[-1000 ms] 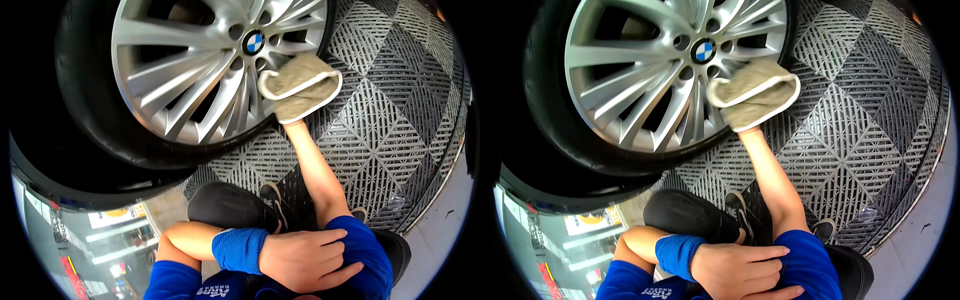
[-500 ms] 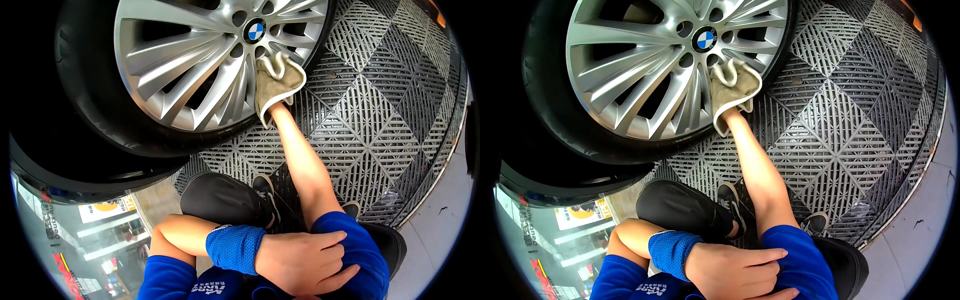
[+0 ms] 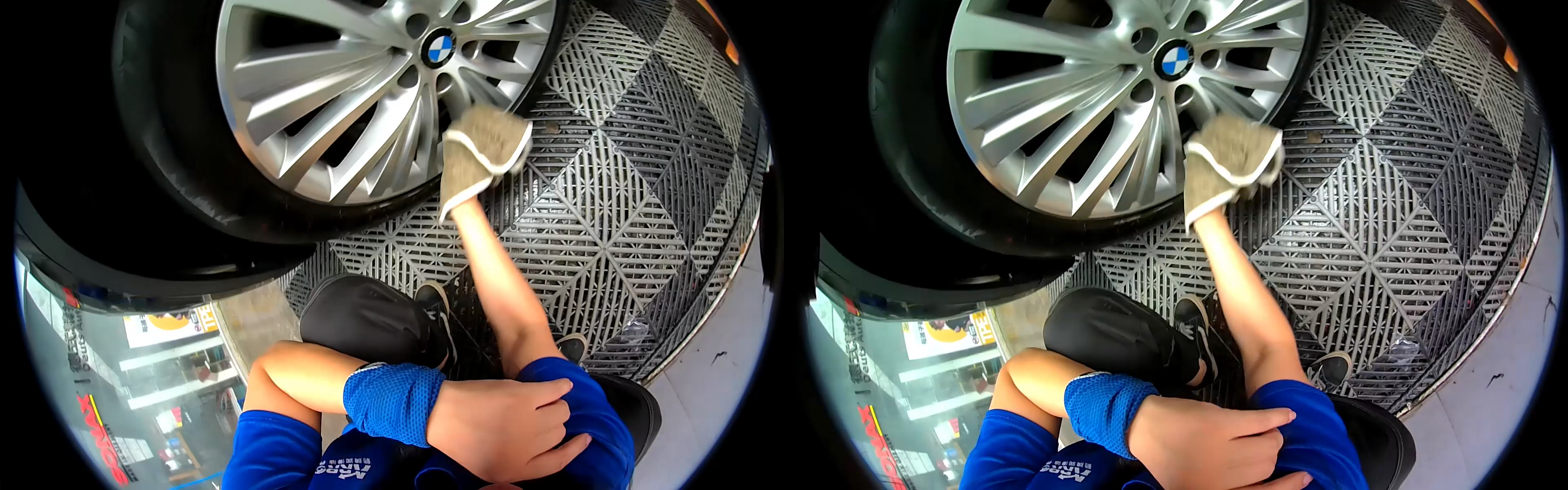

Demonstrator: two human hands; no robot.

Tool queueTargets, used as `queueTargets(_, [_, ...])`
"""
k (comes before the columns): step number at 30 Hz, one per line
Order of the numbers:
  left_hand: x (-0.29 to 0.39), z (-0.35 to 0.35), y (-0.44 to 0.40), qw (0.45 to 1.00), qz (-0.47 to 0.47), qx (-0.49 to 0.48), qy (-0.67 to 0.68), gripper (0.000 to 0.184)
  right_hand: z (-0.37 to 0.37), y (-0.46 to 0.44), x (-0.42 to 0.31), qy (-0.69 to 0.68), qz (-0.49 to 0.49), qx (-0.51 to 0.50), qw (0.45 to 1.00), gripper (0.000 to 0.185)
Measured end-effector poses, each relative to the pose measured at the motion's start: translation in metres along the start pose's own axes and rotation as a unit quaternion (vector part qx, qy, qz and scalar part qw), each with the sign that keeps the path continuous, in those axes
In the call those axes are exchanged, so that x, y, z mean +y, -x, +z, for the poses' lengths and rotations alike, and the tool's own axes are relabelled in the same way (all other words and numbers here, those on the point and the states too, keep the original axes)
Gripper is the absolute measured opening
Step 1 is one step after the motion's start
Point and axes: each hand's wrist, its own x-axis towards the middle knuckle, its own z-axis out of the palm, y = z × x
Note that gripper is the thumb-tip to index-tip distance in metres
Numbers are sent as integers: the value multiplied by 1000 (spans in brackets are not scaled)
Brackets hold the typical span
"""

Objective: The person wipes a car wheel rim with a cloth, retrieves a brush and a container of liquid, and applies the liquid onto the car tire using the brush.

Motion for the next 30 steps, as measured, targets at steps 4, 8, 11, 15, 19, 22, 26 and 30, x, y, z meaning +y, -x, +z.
queueTargets(4, [9,7,7,999,-12,37,-18,42,-4,-57,-17,25,-193,275,941,47])
queueTargets(8, [4,9,14,999,-16,28,2,42,14,-10,18,-301,-76,178,934,55])
queueTargets(11, [8,10,12,1000,7,4,-8,41,47,15,61,359,-90,158,916,45])
queueTargets(15, [9,1,2,1000,9,-11,-7,27,55,-33,111,-115,-132,138,975,30])
queueTargets(19, [10,3,0,1000,12,9,-3,27,3,-27,81,237,-203,220,924,22])
queueTargets(22, [16,6,-6,1000,24,11,-4,27,-59,-16,29,264,-157,-20,951,27])
queueTargets(26, [14,7,-9,999,43,1,-13,27,-48,6,-5,394,-195,-16,898,22])
queueTargets(30, [16,2,-4,999,23,-31,-6,27,-134,11,-98,408,-77,-269,869,50])
